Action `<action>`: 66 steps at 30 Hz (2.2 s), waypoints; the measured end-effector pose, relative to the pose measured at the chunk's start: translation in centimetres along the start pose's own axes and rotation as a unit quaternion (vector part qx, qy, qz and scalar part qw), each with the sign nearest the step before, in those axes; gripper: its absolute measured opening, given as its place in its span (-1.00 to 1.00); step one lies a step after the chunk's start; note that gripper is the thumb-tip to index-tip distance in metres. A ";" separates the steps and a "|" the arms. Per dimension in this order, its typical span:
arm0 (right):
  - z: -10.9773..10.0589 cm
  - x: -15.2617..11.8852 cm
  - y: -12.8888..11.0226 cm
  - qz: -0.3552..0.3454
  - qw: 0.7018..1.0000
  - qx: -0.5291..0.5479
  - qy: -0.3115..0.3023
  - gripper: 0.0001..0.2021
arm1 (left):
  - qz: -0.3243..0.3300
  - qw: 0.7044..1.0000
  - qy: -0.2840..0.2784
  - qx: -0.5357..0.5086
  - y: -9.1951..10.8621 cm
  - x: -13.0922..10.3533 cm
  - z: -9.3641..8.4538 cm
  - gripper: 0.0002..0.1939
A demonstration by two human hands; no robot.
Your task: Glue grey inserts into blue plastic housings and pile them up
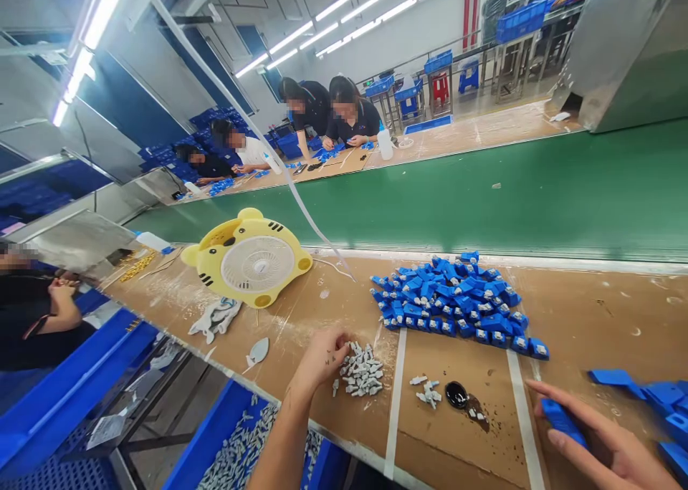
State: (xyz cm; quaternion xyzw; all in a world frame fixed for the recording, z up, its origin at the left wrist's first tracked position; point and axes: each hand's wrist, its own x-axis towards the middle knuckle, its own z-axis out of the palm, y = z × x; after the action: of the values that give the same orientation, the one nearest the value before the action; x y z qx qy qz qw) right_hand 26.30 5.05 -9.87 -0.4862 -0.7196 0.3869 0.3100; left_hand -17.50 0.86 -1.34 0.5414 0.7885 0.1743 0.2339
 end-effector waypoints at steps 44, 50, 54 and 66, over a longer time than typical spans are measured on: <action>1.4 0.5 -4.7 0.042 0.990 0.136 0.006 -0.65 | 0.386 0.920 -0.055 -0.036 10.8 -3.4 9.1 -0.71; 1.5 0.5 -4.9 0.052 0.988 0.147 0.010 -0.66 | 0.401 0.915 -0.046 0.005 10.7 -3.4 9.2 -0.69; 1.8 0.7 -5.7 0.085 0.977 0.188 0.047 -0.58 | 0.390 0.920 -0.020 -0.039 11.2 -3.6 8.7 -0.73; 5.1 2.2 -9.9 0.181 0.882 0.434 -0.011 -0.39 | 0.331 0.906 0.063 -0.258 15.7 -5.7 10.0 -0.77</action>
State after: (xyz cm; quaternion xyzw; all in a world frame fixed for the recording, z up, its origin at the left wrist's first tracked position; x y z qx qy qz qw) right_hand 16.80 3.58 -3.76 -0.4202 -0.3825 0.7153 0.4068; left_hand 1.94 1.30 -0.26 0.6799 0.5048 0.4729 0.2436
